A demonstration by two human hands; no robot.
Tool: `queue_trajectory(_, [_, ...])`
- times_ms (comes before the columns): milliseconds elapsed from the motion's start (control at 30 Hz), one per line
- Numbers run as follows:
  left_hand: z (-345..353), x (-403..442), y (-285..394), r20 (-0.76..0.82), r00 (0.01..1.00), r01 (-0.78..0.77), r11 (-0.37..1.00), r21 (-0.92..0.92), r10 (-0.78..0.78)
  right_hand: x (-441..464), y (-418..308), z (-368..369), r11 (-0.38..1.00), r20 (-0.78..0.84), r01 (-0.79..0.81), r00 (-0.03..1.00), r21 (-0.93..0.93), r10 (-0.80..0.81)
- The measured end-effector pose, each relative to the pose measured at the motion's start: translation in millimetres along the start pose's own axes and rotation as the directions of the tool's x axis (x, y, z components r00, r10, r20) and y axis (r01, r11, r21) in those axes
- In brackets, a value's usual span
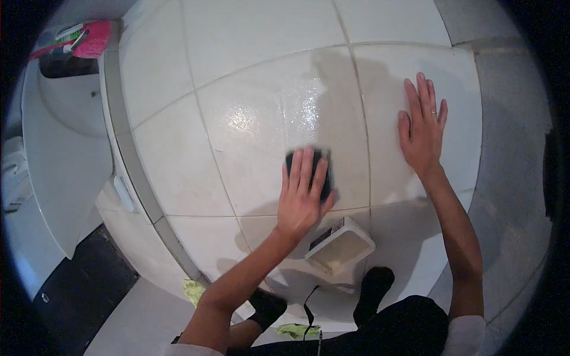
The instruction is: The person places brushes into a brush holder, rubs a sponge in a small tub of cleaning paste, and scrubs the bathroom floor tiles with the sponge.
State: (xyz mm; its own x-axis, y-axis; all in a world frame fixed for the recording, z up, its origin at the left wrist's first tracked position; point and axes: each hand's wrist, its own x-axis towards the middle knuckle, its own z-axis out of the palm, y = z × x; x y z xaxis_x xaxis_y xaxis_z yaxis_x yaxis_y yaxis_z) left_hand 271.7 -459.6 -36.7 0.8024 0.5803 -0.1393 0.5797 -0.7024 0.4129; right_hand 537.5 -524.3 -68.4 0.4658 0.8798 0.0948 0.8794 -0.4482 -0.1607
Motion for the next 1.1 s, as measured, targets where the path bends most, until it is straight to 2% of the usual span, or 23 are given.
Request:
queue_trajectory(100, [5, 7, -12, 0.016, 0.998, -0.059, 0.998, 0.027, 0.059, 2, 1, 1, 1.0, -0.009, 0.002, 1.0, 0.006, -0.002])
queue_trajectory(133, [8, 33, -18, -0.078, 0.993, -0.088, 0.995, 0.053, 0.092, 1, 2, 2, 1.0, -0.01, 0.004, 1.0, 0.0, -0.004])
queue_trajectory(167, [2, 66, -20, -0.121, 0.989, -0.072, 0.995, 0.07, 0.08, 0, 2, 3, 1.0, -0.016, 0.002, 1.0, -0.007, -0.002])
queue_trajectory(233, [2, 122, -25, -0.319, 0.946, -0.033, 0.996, 0.081, 0.057, -2, -1, 3, 1.0, -0.018, 0.002, 1.0, 0.002, -0.002])
queue_trajectory(300, [1, 108, -7, -0.266, 0.964, 0.026, 0.999, 0.046, -0.013, 2, 2, 1, 1.0, -0.026, -0.002, 1.0, 0.003, 0.002])
queue_trajectory(433, [17, 0, 30, 0.072, 0.995, -0.052, 0.99, -0.13, 0.062, -4, 1, -1, 1.0, -0.006, -0.002, 1.0, 0.008, 0.002])
queue_trajectory(467, [19, 4, 32, 0.054, 0.996, -0.057, 0.989, -0.133, 0.065, 0, 0, 0, 1.0, 0.002, -0.006, 1.0, -0.008, 0.006])
queue_trajectory(533, [25, 41, 31, 0.003, 0.971, -0.233, 0.951, -0.205, 0.239, 2, 2, 2, 1.0, -0.011, -0.004, 1.0, 0.003, 0.004])
queue_trajectory(567, [22, 67, 36, -0.022, 0.949, -0.313, 0.934, -0.172, 0.314, 1, 2, 3, 1.0, -0.008, -0.011, 1.0, -0.002, 0.011])
queue_trajectory(633, [21, 112, 40, -0.057, 0.942, -0.336, 0.933, -0.127, 0.332, 0, 2, 2, 1.0, -0.016, -0.013, 1.0, 0.004, 0.013])
queue_trajectory(700, [20, 149, 28, -0.179, 0.918, -0.369, 0.927, -0.069, 0.353, 0, 6, 0, 0.999, 0.032, -0.033, 0.999, 0.013, 0.033])
queue_trajectory(767, [4, 158, -39, -0.288, 0.928, -0.242, 0.97, 0.018, 0.237, 2, 5, 2, 0.999, 0.051, -0.041, 0.998, 0.0, 0.041])
queue_trajectory(833, [-36, 122, -121, -0.282, 0.956, -0.048, 0.991, 0.122, 0.081, 0, 4, 2, 1.0, 0.014, -0.022, 1.0, -0.007, 0.022])
queue_trajectory(867, [-57, 92, -155, -0.312, 0.947, 0.119, 0.986, 0.118, -0.077, -2, 4, 1, 1.0, 0.025, -0.022, 0.999, -0.009, 0.023])
queue_trajectory(900, [-71, 65, -196, -0.351, 0.921, 0.228, 0.966, 0.125, -0.172, -2, 2, 1, 1.0, 0.016, -0.024, 1.0, -0.018, 0.024])
queue_trajectory(933, [-89, 44, -220, -0.317, 0.899, 0.357, 0.925, 0.132, -0.302, -2, 0, 1, 0.999, 0.003, -0.029, 1.0, -0.027, 0.029])
queue_trajectory(1000, [-102, 14, -270, -0.333, 0.849, 0.478, 0.865, 0.152, -0.41, -2, 0, -1, 0.999, 0.014, -0.042, 0.999, -0.031, 0.042])
queue_trajectory(1100, [-89, 37, -276, -0.432, 0.767, 0.561, 0.822, 0.095, -0.474, -1, 0, -1, 0.998, 0.018, -0.052, 0.998, -0.039, 0.052])
